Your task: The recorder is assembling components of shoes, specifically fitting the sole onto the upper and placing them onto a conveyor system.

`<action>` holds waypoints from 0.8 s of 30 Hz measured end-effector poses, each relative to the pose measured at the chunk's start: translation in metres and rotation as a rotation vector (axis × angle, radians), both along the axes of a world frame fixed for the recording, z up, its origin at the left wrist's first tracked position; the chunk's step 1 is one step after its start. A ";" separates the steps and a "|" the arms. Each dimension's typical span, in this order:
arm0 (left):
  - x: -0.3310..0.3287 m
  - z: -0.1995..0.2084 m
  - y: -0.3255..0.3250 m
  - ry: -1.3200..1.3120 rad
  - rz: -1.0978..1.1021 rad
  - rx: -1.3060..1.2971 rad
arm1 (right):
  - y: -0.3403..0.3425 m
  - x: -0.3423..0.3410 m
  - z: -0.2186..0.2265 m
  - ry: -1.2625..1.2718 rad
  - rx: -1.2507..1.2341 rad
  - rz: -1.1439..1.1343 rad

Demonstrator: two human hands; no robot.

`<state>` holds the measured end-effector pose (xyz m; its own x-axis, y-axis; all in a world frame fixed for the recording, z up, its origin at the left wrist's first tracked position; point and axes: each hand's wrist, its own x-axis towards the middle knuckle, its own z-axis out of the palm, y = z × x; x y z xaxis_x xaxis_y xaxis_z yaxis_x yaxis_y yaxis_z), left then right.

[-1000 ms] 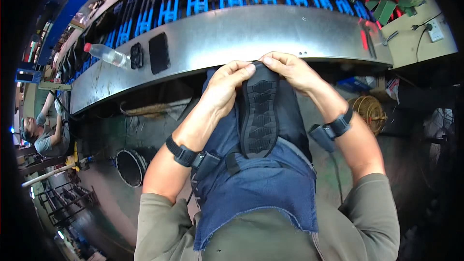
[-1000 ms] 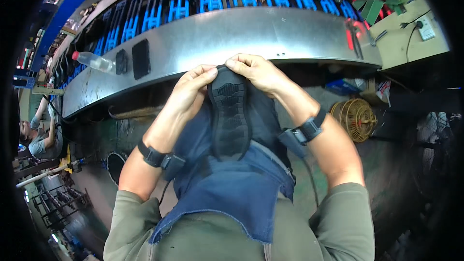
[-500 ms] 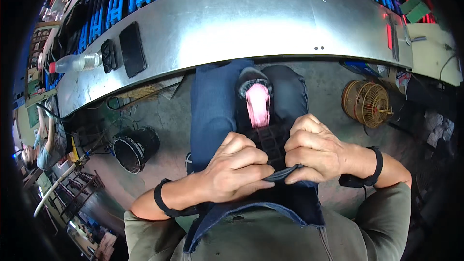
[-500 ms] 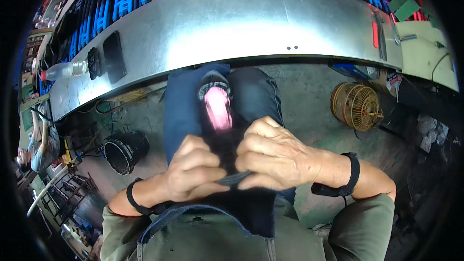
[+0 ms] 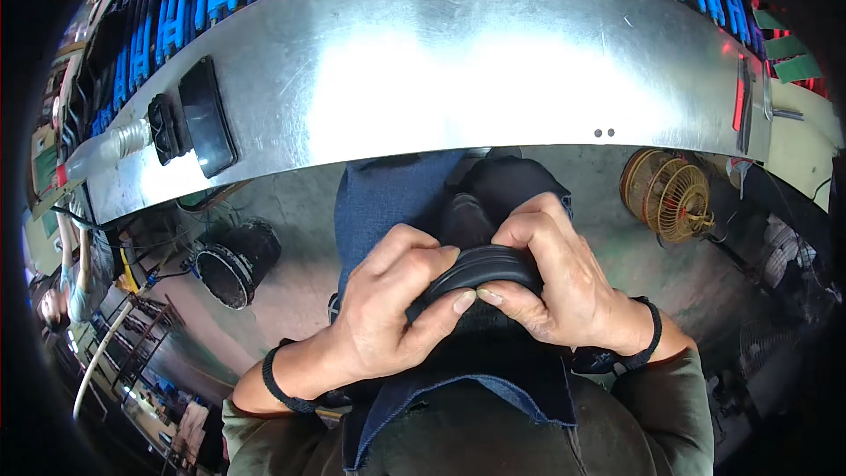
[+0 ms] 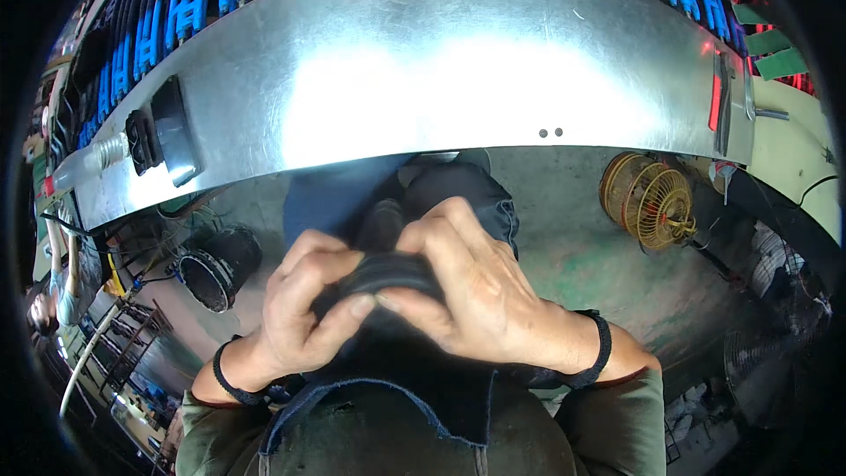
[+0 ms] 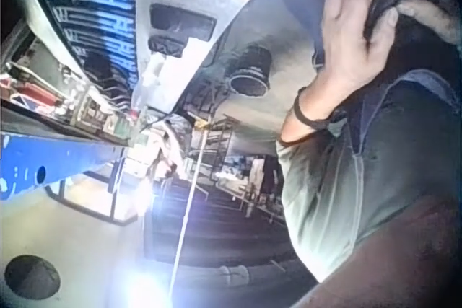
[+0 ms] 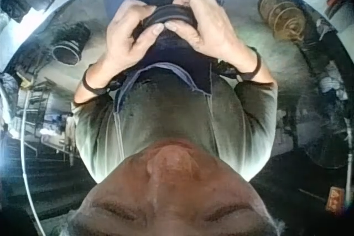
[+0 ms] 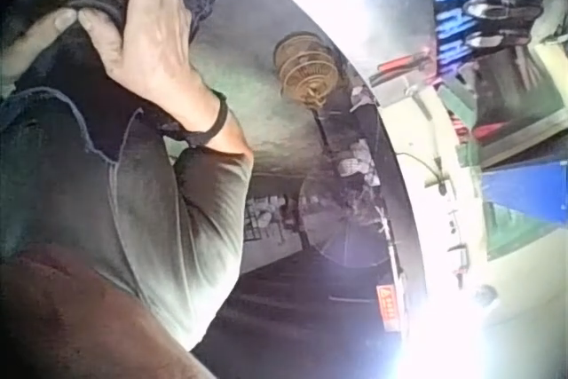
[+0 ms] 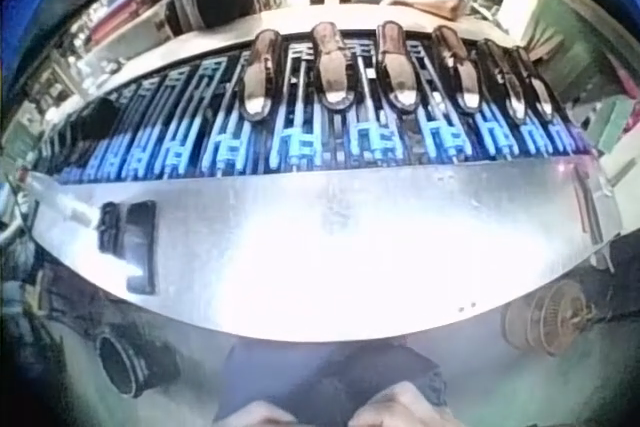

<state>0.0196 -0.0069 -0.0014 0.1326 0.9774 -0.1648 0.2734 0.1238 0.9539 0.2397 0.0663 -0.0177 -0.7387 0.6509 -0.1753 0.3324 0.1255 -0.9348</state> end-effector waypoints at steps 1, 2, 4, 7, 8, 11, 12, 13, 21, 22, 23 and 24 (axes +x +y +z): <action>-0.003 0.002 0.006 0.210 -0.087 0.102 | 0.003 -0.001 -0.001 -0.024 0.092 -0.042; -0.005 0.003 0.010 0.422 -0.174 0.205 | 0.004 -0.002 0.000 -0.046 0.187 -0.083; -0.004 -0.006 0.016 0.241 -0.073 0.153 | -0.004 -0.003 -0.011 -0.020 -0.100 -0.162; -0.008 -0.005 0.009 0.032 -0.171 0.109 | -0.012 0.005 -0.019 0.246 -0.440 -0.247; -0.006 0.006 0.000 0.035 -0.179 0.221 | -0.017 0.009 -0.004 0.424 -0.761 -0.251; 0.000 0.046 -0.037 -0.048 -0.172 0.343 | -0.038 0.009 0.014 0.502 -0.386 0.221; 0.007 0.038 -0.054 -0.105 -0.079 0.439 | -0.049 0.011 0.026 0.491 -0.302 0.203; 0.016 0.031 -0.065 -0.167 -0.010 0.459 | -0.060 0.008 0.031 0.507 -0.262 0.166; 0.036 0.008 -0.095 -0.425 -0.040 0.177 | -0.117 -0.001 0.023 0.535 -0.107 -0.164; 0.038 0.000 -0.097 -0.551 0.015 0.116 | -0.125 -0.009 0.016 0.558 -0.174 -0.249; 0.041 0.010 -0.097 -0.547 0.030 0.125 | -0.128 -0.012 0.018 0.613 -0.181 -0.283; 0.041 0.022 -0.092 -0.540 0.056 0.135 | -0.123 -0.017 0.026 0.671 -0.196 -0.304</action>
